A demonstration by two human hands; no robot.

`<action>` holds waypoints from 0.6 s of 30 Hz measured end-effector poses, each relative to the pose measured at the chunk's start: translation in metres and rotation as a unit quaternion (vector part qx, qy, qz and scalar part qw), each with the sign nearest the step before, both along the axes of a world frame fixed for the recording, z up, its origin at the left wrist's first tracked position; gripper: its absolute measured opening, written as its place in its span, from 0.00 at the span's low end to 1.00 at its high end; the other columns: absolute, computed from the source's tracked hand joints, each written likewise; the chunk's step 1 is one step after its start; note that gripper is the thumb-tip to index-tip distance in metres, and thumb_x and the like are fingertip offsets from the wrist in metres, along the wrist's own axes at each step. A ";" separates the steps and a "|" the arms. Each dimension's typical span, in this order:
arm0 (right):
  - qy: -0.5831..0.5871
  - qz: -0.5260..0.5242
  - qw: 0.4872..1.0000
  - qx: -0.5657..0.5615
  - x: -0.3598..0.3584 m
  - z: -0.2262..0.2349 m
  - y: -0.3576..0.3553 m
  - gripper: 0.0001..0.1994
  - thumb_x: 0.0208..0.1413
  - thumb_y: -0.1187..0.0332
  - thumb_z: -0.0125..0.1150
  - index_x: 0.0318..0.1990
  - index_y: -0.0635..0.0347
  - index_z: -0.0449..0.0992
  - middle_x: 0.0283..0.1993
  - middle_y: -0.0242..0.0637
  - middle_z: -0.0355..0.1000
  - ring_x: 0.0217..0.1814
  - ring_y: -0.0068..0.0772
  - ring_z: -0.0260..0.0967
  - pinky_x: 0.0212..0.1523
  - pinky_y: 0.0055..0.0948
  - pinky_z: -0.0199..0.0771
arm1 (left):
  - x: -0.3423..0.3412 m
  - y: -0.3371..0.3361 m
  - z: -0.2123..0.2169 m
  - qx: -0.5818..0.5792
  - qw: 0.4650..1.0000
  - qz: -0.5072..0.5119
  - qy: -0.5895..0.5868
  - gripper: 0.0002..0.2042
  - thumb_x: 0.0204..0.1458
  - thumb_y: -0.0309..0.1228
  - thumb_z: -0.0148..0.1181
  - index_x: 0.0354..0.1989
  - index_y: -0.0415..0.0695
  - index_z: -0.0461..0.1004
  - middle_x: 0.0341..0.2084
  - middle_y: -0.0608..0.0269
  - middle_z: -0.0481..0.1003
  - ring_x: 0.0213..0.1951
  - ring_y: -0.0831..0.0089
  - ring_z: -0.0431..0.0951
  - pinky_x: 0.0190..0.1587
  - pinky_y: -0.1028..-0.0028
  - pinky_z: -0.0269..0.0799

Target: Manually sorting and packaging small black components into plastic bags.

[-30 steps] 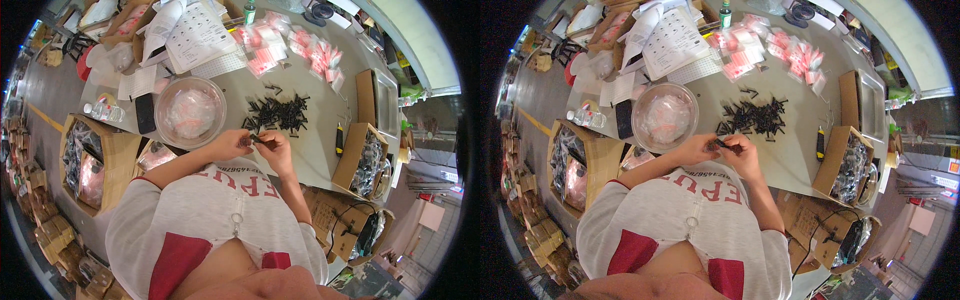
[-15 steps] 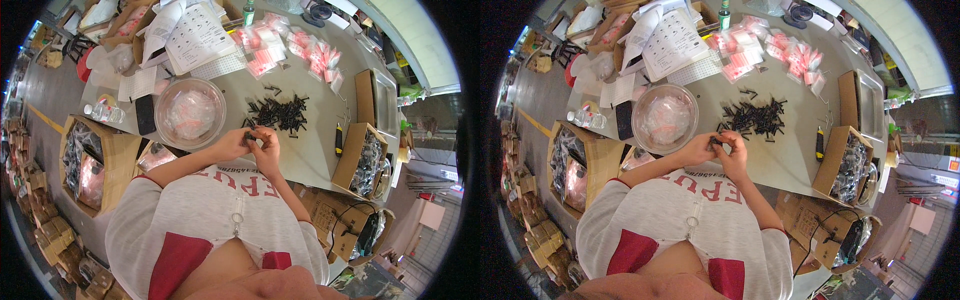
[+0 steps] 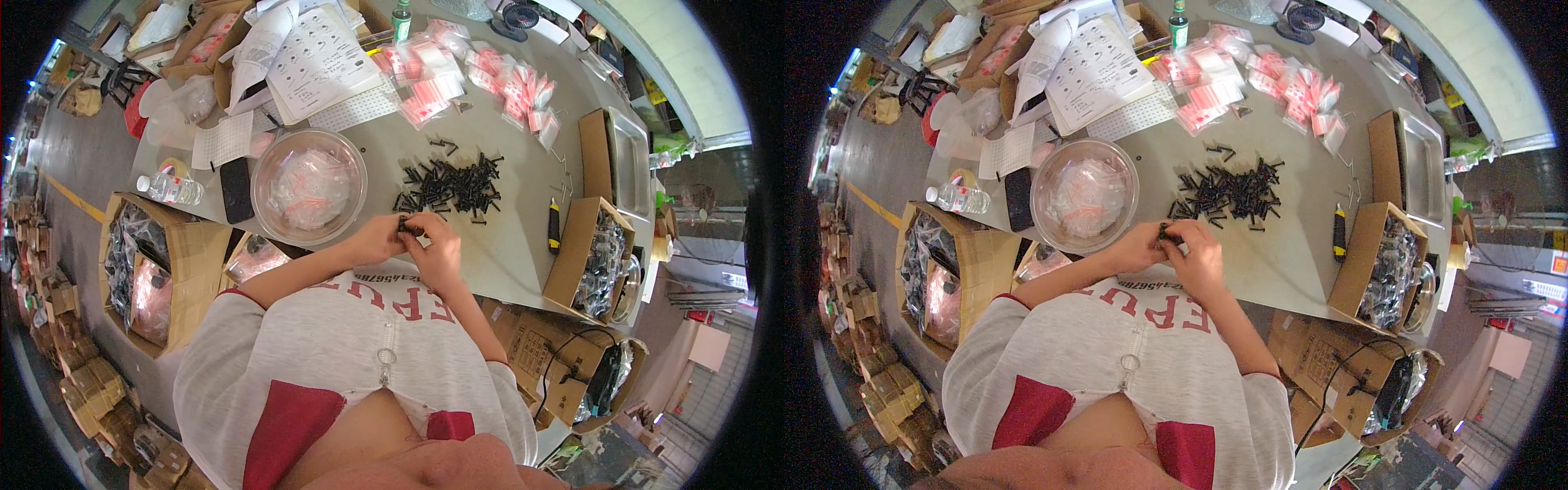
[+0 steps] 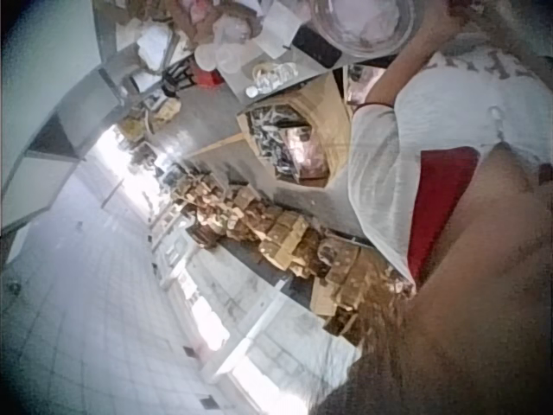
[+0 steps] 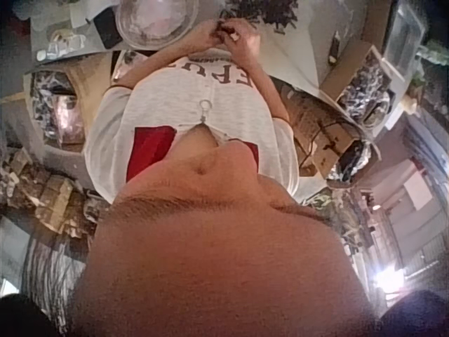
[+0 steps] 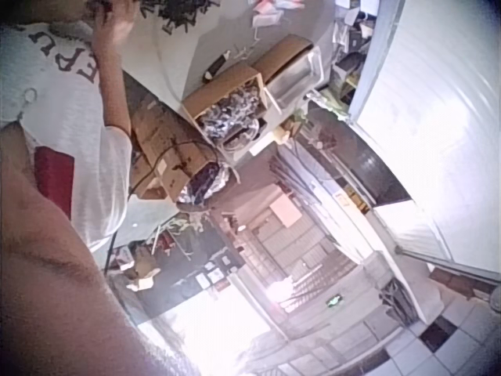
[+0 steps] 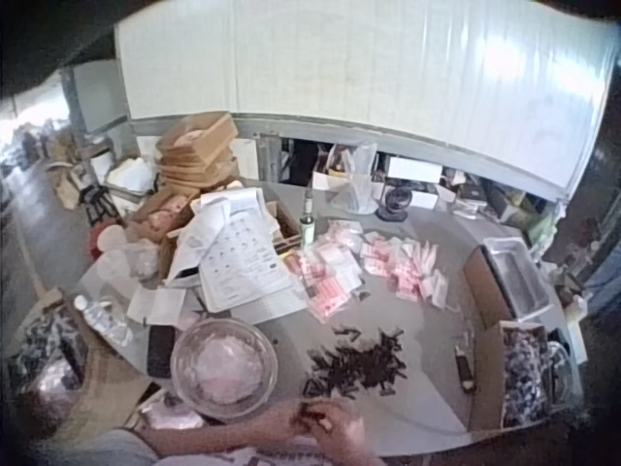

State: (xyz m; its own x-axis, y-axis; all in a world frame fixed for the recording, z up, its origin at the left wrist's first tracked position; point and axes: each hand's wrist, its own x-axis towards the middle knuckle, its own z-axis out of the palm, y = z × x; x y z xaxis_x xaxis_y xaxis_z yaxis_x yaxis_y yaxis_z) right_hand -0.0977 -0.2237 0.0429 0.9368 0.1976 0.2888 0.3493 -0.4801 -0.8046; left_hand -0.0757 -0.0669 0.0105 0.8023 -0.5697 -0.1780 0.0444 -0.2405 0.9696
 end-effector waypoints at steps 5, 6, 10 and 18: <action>0.077 0.024 0.997 -0.016 0.002 0.016 -0.003 0.10 0.42 0.78 0.62 0.36 0.64 0.74 0.35 0.43 0.73 0.34 0.43 0.74 0.34 0.33 0.75 | 0.003 0.001 0.008 0.140 0.980 -0.120 -0.070 0.18 0.47 0.25 0.59 0.48 0.38 0.68 0.40 0.56 0.74 0.41 0.66 0.74 0.45 0.68 0.68; 0.078 0.023 0.997 -0.016 0.002 0.014 -0.003 0.10 0.42 0.78 0.62 0.36 0.64 0.74 0.35 0.43 0.73 0.34 0.43 0.74 0.34 0.33 0.75 | 0.002 0.000 0.011 0.140 0.980 -0.120 -0.070 0.18 0.47 0.25 0.59 0.48 0.38 0.68 0.40 0.56 0.74 0.41 0.66 0.74 0.45 0.68 0.68; 0.181 -0.015 0.980 0.079 0.001 0.002 -0.010 0.11 0.43 0.77 0.62 0.38 0.64 0.75 0.34 0.43 0.74 0.33 0.40 0.74 0.33 0.29 0.74 | -0.001 -0.002 0.009 -0.001 0.998 -0.055 0.014 0.19 0.47 0.25 0.60 0.50 0.38 0.67 0.42 0.58 0.74 0.42 0.71 0.73 0.47 0.70 0.67; 0.144 0.017 0.989 0.028 -0.001 -0.012 -0.014 0.11 0.46 0.74 0.64 0.39 0.65 0.76 0.31 0.40 0.75 0.33 0.33 0.74 0.34 0.25 0.73 | -0.003 0.003 -0.019 -0.066 0.989 -0.061 0.117 0.18 0.49 0.27 0.61 0.49 0.39 0.68 0.40 0.61 0.73 0.44 0.76 0.70 0.48 0.73 0.66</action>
